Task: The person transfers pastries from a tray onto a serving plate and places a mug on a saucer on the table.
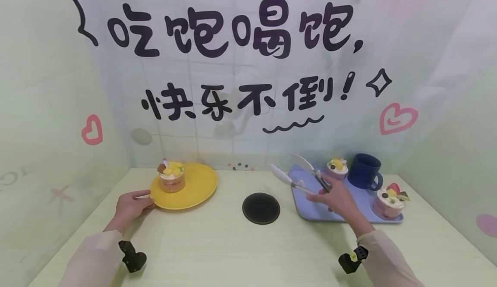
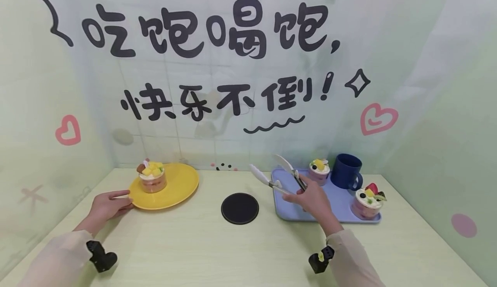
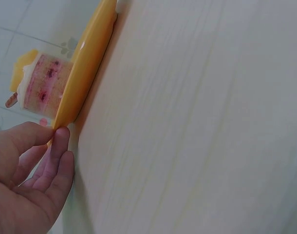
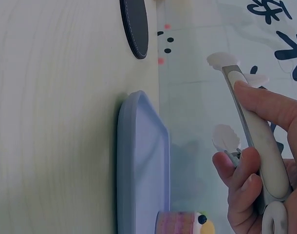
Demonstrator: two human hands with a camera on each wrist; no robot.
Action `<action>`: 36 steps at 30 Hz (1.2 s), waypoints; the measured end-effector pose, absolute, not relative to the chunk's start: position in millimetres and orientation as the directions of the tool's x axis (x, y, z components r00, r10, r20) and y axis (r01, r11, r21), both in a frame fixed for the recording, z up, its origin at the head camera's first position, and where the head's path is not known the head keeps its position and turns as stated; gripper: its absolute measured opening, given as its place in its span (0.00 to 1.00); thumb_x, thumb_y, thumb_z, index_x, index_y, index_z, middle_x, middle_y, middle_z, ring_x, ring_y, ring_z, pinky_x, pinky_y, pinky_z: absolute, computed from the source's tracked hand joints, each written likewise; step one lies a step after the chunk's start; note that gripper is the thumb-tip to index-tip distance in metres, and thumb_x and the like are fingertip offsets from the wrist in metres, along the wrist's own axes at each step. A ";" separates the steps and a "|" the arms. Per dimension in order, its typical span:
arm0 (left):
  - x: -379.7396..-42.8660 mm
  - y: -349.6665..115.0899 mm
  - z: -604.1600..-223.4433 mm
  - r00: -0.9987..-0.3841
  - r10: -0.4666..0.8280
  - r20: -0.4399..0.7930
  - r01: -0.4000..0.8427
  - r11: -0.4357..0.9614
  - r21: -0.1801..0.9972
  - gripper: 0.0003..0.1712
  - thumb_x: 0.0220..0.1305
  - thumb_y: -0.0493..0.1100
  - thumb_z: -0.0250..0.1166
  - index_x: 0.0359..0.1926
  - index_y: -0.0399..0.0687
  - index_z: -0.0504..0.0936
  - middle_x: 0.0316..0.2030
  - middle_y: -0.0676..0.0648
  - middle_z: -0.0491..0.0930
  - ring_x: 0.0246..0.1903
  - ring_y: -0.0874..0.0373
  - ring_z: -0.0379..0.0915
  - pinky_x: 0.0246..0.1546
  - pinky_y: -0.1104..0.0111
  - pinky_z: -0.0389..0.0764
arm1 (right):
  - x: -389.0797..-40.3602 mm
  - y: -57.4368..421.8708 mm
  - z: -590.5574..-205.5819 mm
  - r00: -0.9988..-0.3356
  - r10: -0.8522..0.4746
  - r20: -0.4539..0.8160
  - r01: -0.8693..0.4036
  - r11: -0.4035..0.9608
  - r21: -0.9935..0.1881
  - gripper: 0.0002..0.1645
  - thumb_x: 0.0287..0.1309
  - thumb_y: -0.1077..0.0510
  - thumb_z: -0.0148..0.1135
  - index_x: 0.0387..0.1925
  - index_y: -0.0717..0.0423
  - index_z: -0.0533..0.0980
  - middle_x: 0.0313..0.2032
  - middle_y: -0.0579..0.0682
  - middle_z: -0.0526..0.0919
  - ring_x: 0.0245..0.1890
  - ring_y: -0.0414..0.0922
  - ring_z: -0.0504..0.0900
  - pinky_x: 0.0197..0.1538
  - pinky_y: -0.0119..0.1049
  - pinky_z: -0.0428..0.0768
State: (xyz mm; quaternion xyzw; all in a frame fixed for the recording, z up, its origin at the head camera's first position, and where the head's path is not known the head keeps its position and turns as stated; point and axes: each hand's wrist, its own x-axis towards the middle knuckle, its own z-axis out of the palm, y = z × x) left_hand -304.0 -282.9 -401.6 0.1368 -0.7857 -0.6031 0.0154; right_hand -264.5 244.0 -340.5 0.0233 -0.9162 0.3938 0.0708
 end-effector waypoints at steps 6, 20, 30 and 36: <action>-305.0 -282.0 -400.5 -0.964 -0.231 -0.131 -0.187 0.240 0.953 0.32 0.57 0.34 0.59 0.60 0.22 0.61 0.27 0.50 0.79 0.25 0.63 0.78 0.30 0.72 0.81 | -262.6 251.9 -338.7 -0.989 0.010 0.149 -0.098 0.706 -0.702 0.57 0.41 0.43 0.71 0.67 0.62 0.55 0.34 0.54 0.79 0.14 0.43 0.70 0.17 0.36 0.72; -305.4 -283.7 -399.1 -0.966 -0.225 -0.129 -0.182 0.233 0.955 0.32 0.56 0.33 0.60 0.60 0.23 0.61 0.26 0.52 0.78 0.25 0.63 0.79 0.29 0.72 0.81 | -259.0 268.2 -336.9 -0.989 0.031 0.144 -0.079 0.711 -0.698 0.56 0.41 0.42 0.71 0.67 0.60 0.56 0.32 0.54 0.78 0.14 0.43 0.70 0.17 0.36 0.72; -303.0 -282.8 -399.4 -0.965 -0.230 -0.129 -0.184 0.234 0.955 0.32 0.56 0.33 0.60 0.60 0.22 0.61 0.27 0.51 0.78 0.24 0.63 0.79 0.29 0.72 0.81 | -258.0 278.0 -338.0 -0.987 0.070 0.144 -0.059 0.674 -0.737 0.55 0.42 0.44 0.71 0.66 0.64 0.56 0.35 0.58 0.79 0.13 0.43 0.70 0.17 0.37 0.73; -303.5 -283.0 -400.4 -0.961 -0.236 -0.142 -0.201 0.248 0.948 0.32 0.56 0.34 0.60 0.60 0.23 0.62 0.28 0.50 0.79 0.25 0.63 0.79 0.29 0.72 0.81 | -255.1 285.4 -336.8 -0.990 0.087 0.113 -0.022 0.690 -0.723 0.58 0.42 0.42 0.70 0.66 0.67 0.53 0.38 0.60 0.80 0.13 0.43 0.70 0.17 0.37 0.71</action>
